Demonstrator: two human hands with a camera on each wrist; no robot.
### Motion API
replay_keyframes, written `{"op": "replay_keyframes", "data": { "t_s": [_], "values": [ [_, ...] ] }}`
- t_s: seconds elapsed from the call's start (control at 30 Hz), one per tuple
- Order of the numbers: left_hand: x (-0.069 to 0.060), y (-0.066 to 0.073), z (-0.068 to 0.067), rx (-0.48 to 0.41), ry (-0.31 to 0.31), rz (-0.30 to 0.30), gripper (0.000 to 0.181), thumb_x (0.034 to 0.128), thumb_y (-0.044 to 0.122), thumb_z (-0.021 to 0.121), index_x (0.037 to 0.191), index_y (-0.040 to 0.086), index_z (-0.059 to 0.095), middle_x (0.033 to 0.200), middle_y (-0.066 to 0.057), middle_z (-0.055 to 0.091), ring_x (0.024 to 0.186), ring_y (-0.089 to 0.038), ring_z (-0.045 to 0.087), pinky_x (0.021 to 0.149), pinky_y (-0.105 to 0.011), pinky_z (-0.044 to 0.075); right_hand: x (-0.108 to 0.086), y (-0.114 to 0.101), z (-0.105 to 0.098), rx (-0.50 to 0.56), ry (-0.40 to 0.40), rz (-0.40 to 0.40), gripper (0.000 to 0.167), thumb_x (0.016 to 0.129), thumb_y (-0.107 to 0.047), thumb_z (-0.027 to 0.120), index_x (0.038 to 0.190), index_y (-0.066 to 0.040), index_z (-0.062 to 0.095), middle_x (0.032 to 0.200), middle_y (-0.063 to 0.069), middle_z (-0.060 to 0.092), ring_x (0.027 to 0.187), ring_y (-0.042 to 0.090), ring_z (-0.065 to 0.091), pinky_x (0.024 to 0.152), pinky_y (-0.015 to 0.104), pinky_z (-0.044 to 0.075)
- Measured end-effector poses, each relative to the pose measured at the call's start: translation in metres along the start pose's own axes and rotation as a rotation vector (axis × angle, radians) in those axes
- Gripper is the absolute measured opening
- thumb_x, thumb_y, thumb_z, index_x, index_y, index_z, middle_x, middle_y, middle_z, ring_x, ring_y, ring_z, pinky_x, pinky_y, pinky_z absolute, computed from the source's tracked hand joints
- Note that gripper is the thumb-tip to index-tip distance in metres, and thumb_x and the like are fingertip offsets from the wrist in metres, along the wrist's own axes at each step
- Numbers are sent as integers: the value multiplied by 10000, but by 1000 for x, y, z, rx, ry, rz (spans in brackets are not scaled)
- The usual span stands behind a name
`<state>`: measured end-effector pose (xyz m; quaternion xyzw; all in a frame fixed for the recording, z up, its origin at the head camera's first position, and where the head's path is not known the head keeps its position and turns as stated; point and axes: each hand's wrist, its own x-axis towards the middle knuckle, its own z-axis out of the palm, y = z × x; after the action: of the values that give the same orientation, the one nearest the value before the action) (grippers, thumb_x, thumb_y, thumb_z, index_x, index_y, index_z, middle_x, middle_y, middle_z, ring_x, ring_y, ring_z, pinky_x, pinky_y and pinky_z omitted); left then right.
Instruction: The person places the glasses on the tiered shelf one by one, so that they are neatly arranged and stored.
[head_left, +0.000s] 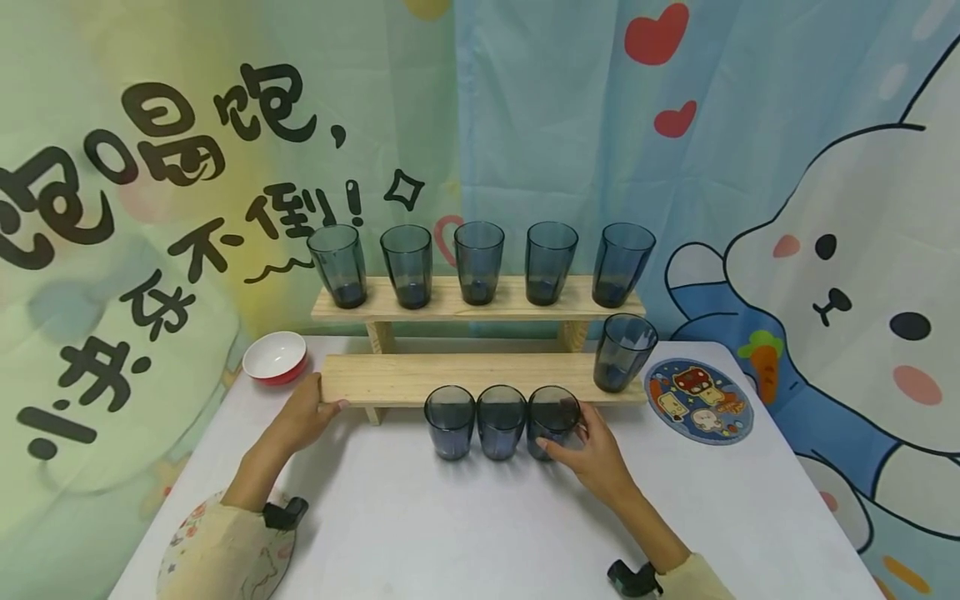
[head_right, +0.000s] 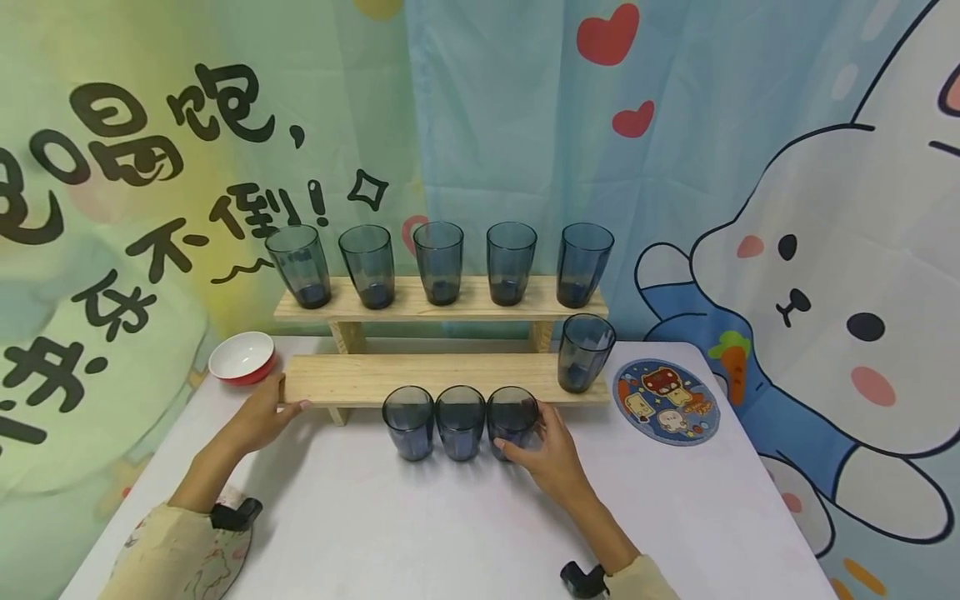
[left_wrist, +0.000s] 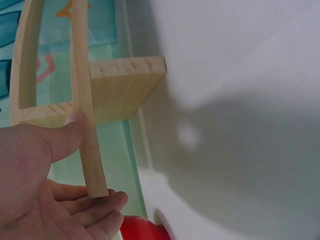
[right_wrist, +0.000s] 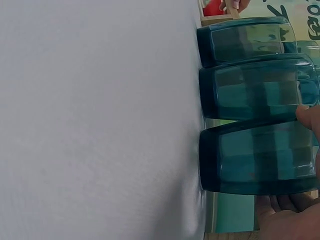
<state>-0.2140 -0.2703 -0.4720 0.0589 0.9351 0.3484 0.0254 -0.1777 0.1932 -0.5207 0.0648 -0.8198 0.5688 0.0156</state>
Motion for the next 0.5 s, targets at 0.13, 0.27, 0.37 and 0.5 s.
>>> {"op": "replay_keyframes", "data": {
  "t_s": [0.13,0.27,0.37,0.5],
  "values": [
    [0,1,0,0,-2,0,635,1030,117,676,1415,-255,334,1356,-421,487,1315,-545,494,1122,-668,386,-4,-5,-4,-14,-2,5,766,867,-188,894,1485,-12,476,1483,179,512,1462,365,471,1247,475,333],
    [-1,3,-1,2,-1,1,642,1029,118,674,1417,-258,328,1354,-423,485,1302,-540,501,1114,-669,393,-7,-17,-11,-18,-10,2,806,880,-220,884,1521,-14,442,1533,188,480,1485,376,440,1256,507,313],
    [-1,3,-1,2,0,8,646,1030,124,676,1417,-259,328,1353,-423,484,1298,-535,501,1113,-670,392,-7,-30,-17,-25,-13,-9,870,891,-241,875,1572,-11,385,1583,198,432,1503,398,417,1255,497,305],
    [0,1,-1,-3,1,16,644,1028,127,679,1418,-254,337,1348,-415,491,1293,-526,506,1116,-669,390,-6,-45,-25,-35,1,-33,903,898,-272,869,1599,-31,353,1601,181,411,1518,407,398,1254,485,302]
  ]
}}
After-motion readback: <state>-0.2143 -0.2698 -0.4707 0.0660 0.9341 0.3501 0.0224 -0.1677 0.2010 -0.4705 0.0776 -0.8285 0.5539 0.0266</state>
